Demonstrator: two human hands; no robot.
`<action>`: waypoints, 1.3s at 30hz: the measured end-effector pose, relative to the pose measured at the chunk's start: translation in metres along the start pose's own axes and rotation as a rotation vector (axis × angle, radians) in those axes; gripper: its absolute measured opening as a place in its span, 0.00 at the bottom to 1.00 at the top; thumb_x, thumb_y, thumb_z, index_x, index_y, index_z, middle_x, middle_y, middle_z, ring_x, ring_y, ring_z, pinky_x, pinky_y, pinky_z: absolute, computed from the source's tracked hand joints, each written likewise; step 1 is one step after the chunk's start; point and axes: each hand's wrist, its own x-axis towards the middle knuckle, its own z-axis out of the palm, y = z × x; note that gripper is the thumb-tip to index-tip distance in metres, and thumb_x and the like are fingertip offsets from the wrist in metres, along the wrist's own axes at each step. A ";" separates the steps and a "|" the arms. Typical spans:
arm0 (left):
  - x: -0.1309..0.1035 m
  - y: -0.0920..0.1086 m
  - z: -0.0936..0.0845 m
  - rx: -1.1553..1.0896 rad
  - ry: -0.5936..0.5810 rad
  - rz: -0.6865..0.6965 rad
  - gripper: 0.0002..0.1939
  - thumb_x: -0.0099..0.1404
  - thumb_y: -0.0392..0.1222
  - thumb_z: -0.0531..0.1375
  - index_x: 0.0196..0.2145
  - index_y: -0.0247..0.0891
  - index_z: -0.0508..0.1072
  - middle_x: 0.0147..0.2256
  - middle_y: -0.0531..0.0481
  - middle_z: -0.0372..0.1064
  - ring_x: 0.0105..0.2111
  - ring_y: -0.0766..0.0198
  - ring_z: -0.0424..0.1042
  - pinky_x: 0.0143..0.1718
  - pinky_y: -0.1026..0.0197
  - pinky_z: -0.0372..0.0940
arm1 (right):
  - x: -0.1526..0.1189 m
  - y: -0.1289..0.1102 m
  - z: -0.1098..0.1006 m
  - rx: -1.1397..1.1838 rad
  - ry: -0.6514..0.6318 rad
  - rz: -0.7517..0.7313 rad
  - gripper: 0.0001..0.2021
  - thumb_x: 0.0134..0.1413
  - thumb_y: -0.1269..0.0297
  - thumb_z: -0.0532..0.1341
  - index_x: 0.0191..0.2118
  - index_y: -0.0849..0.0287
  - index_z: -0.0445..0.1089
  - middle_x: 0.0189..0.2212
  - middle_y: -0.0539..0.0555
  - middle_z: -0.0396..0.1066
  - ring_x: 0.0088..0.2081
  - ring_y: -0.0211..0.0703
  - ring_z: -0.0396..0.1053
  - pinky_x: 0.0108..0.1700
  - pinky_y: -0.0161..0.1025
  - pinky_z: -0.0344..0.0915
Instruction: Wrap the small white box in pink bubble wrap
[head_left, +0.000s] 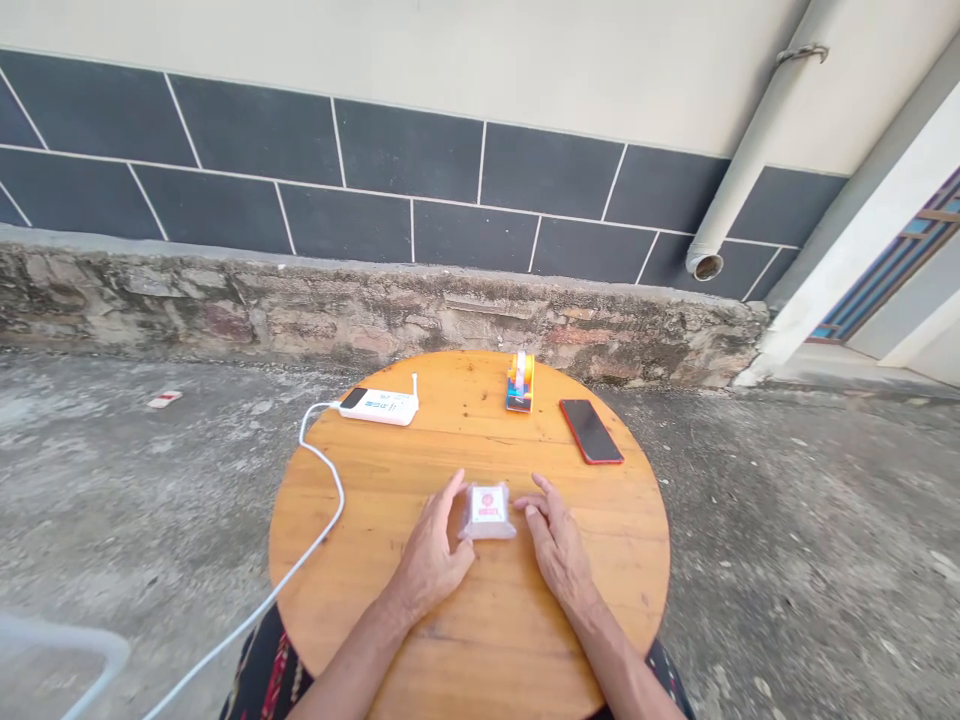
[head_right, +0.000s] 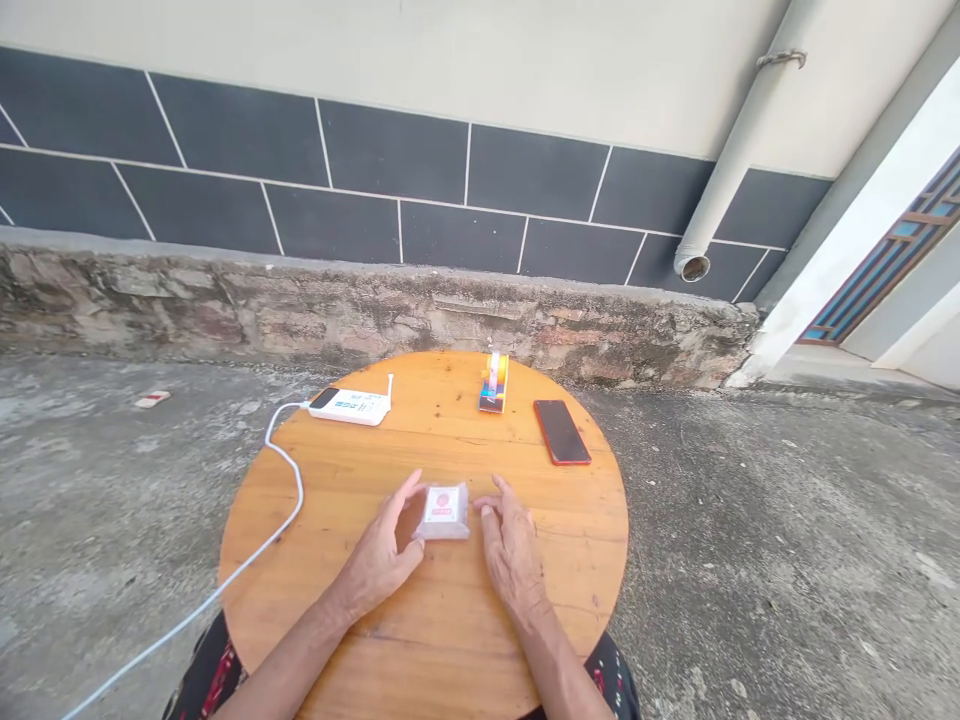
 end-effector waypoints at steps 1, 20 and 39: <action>0.000 -0.001 0.000 -0.001 0.004 0.005 0.41 0.52 0.28 0.54 0.64 0.41 0.49 0.57 0.43 0.60 0.57 0.55 0.60 0.59 0.47 0.55 | 0.000 -0.001 0.000 -0.016 -0.019 -0.014 0.22 0.63 0.61 0.49 0.61 0.57 0.52 0.39 0.53 0.75 0.47 0.48 0.69 0.57 0.54 0.56; 0.014 -0.022 -0.011 -0.311 0.391 -0.137 0.25 0.55 0.33 0.53 0.52 0.33 0.64 0.47 0.37 0.69 0.47 0.54 0.71 0.50 0.46 0.65 | -0.001 0.009 0.006 0.033 0.200 -0.044 0.19 0.61 0.59 0.48 0.54 0.61 0.61 0.46 0.63 0.72 0.49 0.50 0.70 0.54 0.55 0.63; 0.017 -0.024 -0.010 -0.133 0.451 -0.120 0.15 0.54 0.29 0.54 0.38 0.35 0.73 0.37 0.48 0.70 0.39 0.61 0.71 0.43 0.58 0.67 | 0.003 0.001 0.008 0.014 0.202 0.060 0.16 0.59 0.64 0.49 0.50 0.61 0.63 0.43 0.59 0.72 0.47 0.47 0.69 0.56 0.52 0.59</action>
